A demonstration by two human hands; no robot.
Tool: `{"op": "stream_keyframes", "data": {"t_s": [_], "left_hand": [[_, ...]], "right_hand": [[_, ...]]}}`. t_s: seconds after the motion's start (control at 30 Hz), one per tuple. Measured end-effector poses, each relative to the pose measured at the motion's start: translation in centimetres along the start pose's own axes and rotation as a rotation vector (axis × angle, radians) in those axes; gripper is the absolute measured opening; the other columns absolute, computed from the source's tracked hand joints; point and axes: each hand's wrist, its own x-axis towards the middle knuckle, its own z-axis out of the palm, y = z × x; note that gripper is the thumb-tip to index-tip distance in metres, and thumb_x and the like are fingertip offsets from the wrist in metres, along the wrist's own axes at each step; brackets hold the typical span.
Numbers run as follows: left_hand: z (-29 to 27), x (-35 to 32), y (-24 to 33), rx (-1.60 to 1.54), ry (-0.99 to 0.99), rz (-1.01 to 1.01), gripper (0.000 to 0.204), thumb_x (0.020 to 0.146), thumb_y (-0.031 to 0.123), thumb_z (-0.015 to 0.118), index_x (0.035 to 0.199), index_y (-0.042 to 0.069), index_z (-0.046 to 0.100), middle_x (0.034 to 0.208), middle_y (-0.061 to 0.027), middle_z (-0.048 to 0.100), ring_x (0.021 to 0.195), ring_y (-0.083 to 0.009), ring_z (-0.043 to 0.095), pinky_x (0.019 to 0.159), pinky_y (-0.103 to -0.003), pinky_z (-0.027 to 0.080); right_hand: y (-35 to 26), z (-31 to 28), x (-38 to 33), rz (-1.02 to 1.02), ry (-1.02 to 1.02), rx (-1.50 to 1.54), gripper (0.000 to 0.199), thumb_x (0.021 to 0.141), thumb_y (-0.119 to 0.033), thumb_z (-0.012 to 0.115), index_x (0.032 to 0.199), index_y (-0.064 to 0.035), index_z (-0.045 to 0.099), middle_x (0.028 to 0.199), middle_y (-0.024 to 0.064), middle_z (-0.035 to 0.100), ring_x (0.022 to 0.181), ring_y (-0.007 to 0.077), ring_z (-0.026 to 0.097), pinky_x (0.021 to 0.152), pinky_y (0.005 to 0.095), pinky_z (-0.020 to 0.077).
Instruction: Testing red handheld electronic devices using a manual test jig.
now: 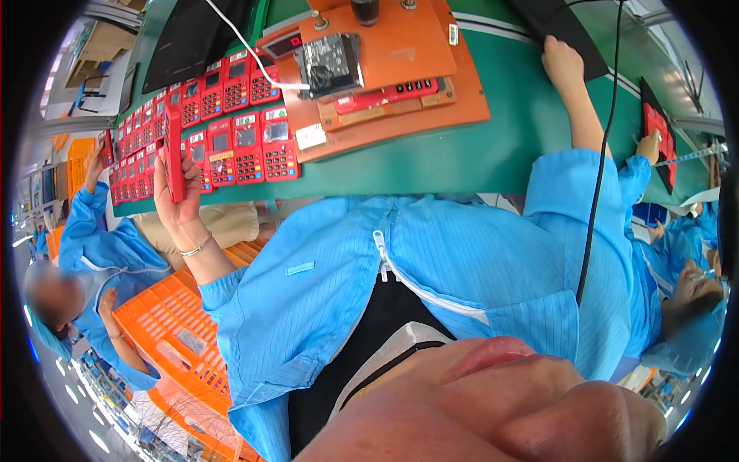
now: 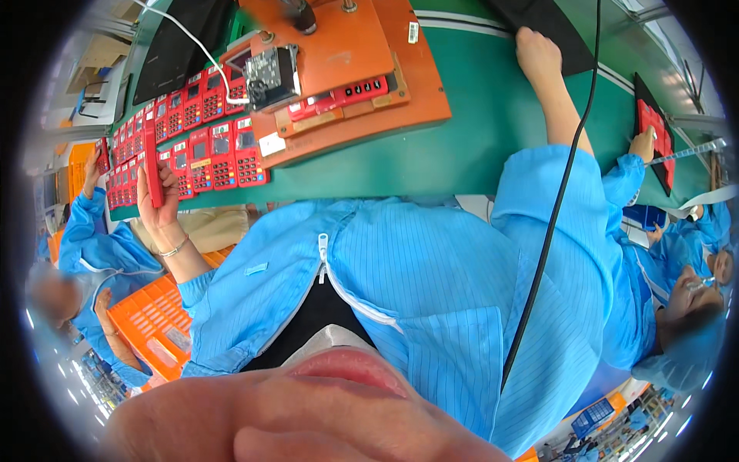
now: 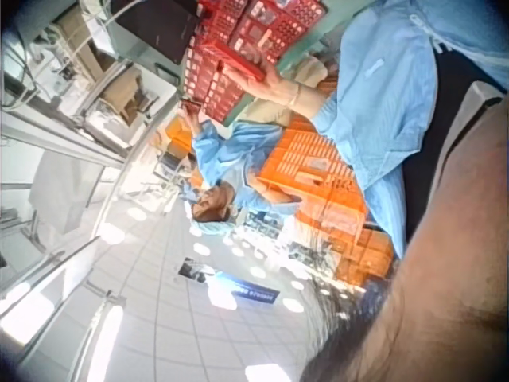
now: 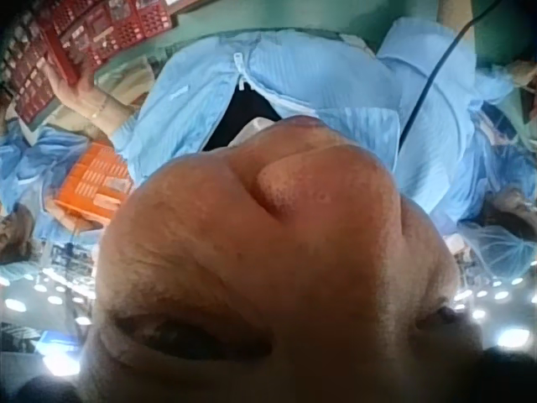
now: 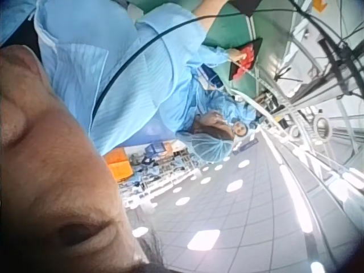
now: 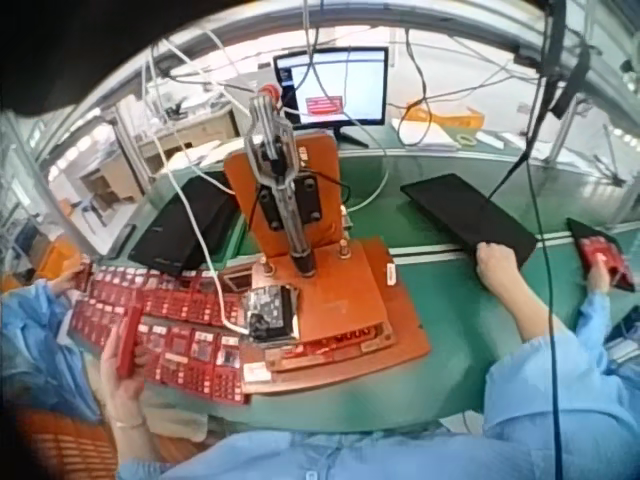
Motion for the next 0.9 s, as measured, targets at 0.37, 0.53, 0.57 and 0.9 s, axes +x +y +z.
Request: {"op": "stream_keyframes", "data": {"t_s": [0.37,0.53,0.57,0.9], "left_hand": [[1.3,-3.1,-5.1,-0.133,-0.178,-0.198,0.030,0.101,0.024,0.049,0.117,-0.001,0.054,0.097,-0.0137,0.057,0.076,-0.0160,0.046,0.064,-0.027,0.040],[1.1,-4.9,-6.9,-0.076,-0.157,-0.194,0.026,0.101,0.023,0.049,0.117,0.004,0.056,0.097,-0.0095,0.060,0.076,-0.0162,0.051,0.066,-0.029,0.042],[0.7,-4.9,-6.9,-0.113,-0.207,-0.214,0.025,0.101,0.022,0.049,0.117,0.005,0.056,0.097,-0.0081,0.061,0.077,-0.0163,0.052,0.066,-0.029,0.043],[-2.0,-5.4,-8.0,-0.182,-0.144,-0.223,0.025,0.100,0.022,0.051,0.119,0.007,0.056,0.100,-0.0093,0.066,0.080,-0.0212,0.061,0.063,-0.033,0.049]], "right_hand": [[4.9,2.1,-22.5,-0.057,0.354,0.320,0.040,0.074,0.008,0.056,0.113,0.0017,0.057,0.124,0.0202,0.057,0.115,0.0375,0.055,0.098,0.0422,0.0468],[9.0,4.0,-24.9,-0.127,0.353,0.484,0.048,0.079,0.013,0.049,0.124,-0.0017,0.054,0.130,0.0205,0.054,0.115,0.0370,0.057,0.097,0.0394,0.0496],[9.0,4.0,-24.9,-0.142,0.336,0.530,0.049,0.080,0.013,0.048,0.126,-0.0018,0.053,0.131,0.0206,0.054,0.115,0.0368,0.058,0.096,0.0389,0.0504],[3.4,-4.3,-22.2,-0.133,0.228,0.373,0.043,0.081,-0.002,0.066,0.123,-0.0014,0.057,0.127,0.0168,0.057,0.114,0.0325,0.057,0.096,0.0389,0.0465]]}}
